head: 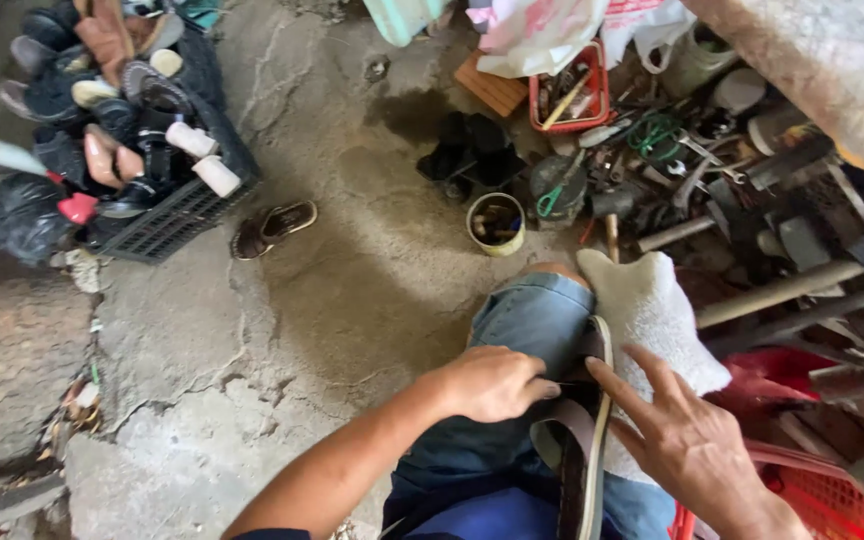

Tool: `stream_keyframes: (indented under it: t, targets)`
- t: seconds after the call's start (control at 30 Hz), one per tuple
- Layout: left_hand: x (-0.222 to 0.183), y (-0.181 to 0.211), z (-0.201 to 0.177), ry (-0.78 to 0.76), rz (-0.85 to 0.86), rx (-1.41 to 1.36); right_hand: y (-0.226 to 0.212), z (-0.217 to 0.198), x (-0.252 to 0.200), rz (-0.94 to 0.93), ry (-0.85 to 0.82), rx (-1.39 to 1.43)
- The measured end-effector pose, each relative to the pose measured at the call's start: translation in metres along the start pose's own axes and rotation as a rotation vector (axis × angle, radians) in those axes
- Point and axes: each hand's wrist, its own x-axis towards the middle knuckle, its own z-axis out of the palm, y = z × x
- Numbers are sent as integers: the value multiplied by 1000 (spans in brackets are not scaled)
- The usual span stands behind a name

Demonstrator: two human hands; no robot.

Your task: Hand-stitching the sole and straps of a brown leather sandal using a needle and thread.

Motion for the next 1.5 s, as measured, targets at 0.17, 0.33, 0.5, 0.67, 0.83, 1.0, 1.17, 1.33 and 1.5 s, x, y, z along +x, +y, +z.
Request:
stream_keyframes:
  t: [0.17, 0.33, 0.5, 0.67, 0.83, 1.0, 1.17, 1.33, 1.5]
  targets:
    - [9, -23, 41, 808, 517, 407, 1, -2, 7, -110, 97, 72]
    - [-1, -18, 36, 1047, 579, 622, 1, -3, 13, -106, 32, 123]
    - [27, -10, 63, 888, 408, 569, 4, -6, 27, -164, -64, 169]
    - [39, -2, 51, 397, 244, 243, 6, -8, 33, -195, -120, 179]
    - [45, -3, 31, 258, 238, 373, 1, -12, 41, -165, -169, 186]
    - [22, -6, -1, 66, -69, 445, 0, -20, 47, -80, -379, 152]
    - [-37, -26, -1, 420, -138, 207, -7, -16, 48, -74, -328, 128]
    - [-47, -63, 47, 453, -173, 220, -24, -24, 15, 12, -96, 446]
    - [-39, -63, 51, 612, -64, 180, -50, 0, -42, 587, -66, 810]
